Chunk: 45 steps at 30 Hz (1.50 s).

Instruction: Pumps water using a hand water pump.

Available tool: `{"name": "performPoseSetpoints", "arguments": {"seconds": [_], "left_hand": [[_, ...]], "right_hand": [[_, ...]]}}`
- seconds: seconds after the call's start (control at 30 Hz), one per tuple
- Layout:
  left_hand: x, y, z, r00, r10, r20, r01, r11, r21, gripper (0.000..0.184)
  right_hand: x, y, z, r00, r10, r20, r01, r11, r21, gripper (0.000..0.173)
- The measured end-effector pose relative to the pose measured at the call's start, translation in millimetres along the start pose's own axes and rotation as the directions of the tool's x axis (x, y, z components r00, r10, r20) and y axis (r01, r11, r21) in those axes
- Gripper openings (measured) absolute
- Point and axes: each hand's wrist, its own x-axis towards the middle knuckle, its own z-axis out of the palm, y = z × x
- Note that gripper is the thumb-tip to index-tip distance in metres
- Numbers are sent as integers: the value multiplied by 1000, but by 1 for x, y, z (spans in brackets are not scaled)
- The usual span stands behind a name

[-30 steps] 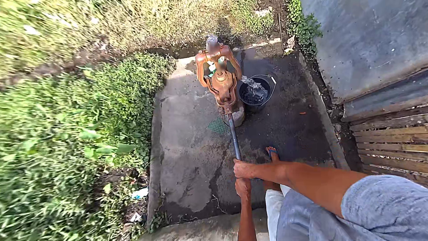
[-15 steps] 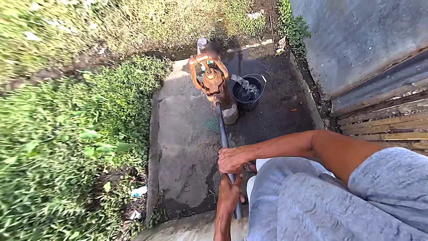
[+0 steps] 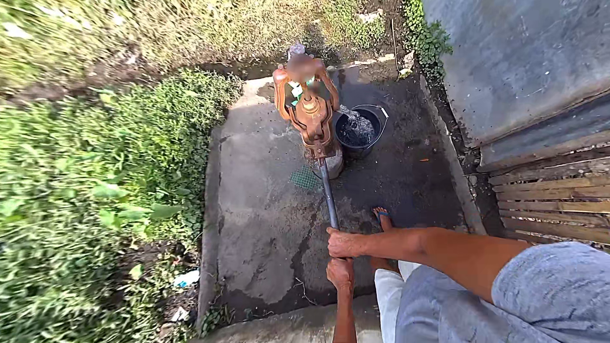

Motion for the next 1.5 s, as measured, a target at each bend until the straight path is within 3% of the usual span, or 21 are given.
{"name": "performPoseSetpoints", "arguments": {"seconds": [0.1, 0.17, 0.27, 0.37, 0.47, 0.57, 0.8, 0.93, 1.03, 1.1, 1.23, 1.37, 1.43, 1.5], "left_hand": [[20, 7, 35, 993, -51, 107, 65, 989, -129, 49], [4, 10, 25, 984, -49, 171, 72, 988, -133, 48], [-54, 1, -37, 973, 37, 227, 23, 967, -254, 36], [-115, 5, -106, 948, 175, 266, -7, 846, -533, 21], [-136, 19, -147, 932, 231, 278, -51, 846, -531, 20], [-111, 22, -124, 981, 134, 141, -101, 970, -222, 26], [-53, 10, -61, 1000, -2, 26, 1, 1000, 16, 32], [-2, 1, -7, 999, -29, 21, 29, 999, -28, 40], [19, 4, 26, 988, -11, 156, 49, 969, -244, 48], [8, 2, 26, 982, 32, 187, 40, 929, -367, 45], [-65, -5, -49, 945, 163, 284, 36, 811, -584, 21], [-146, 15, -149, 906, 314, 284, -10, 686, -727, 15], [-154, 25, -167, 900, 337, 276, -19, 664, -748, 11], [-134, 20, -149, 933, 280, 224, -75, 763, -643, 11]], "right_hand": [[9, 12, 23, 993, 91, 75, -97, 992, 75, 25], [-5, 8, 21, 995, 63, 76, -68, 996, 64, 25], [-51, -22, -34, 999, -34, 27, 35, 999, -25, 18], [-100, -46, -103, 998, -68, 12, 68, 997, -40, 17], [-119, -47, -137, 996, -83, 19, 84, 995, -44, 22], [-90, -43, -106, 998, -68, 6, 68, 997, -32, 17], [-24, -24, -45, 998, -31, 55, 32, 999, -27, 18], [2, -5, -8, 998, 17, 63, -15, 999, -37, 19], [5, 8, 10, 984, 90, 152, -102, 992, 70, 29], [-8, 5, 13, 991, 52, 127, -63, 995, 83, 29], [-53, -28, -40, 999, -45, -6, 45, 998, -37, 15], [-121, -49, -132, 995, -88, -46, 88, 996, -11, 20], [-131, -48, -151, 996, -87, -22, 87, 996, -24, 21], [-116, -47, -136, 996, -84, -28, 83, 996, -14, 20]]}}
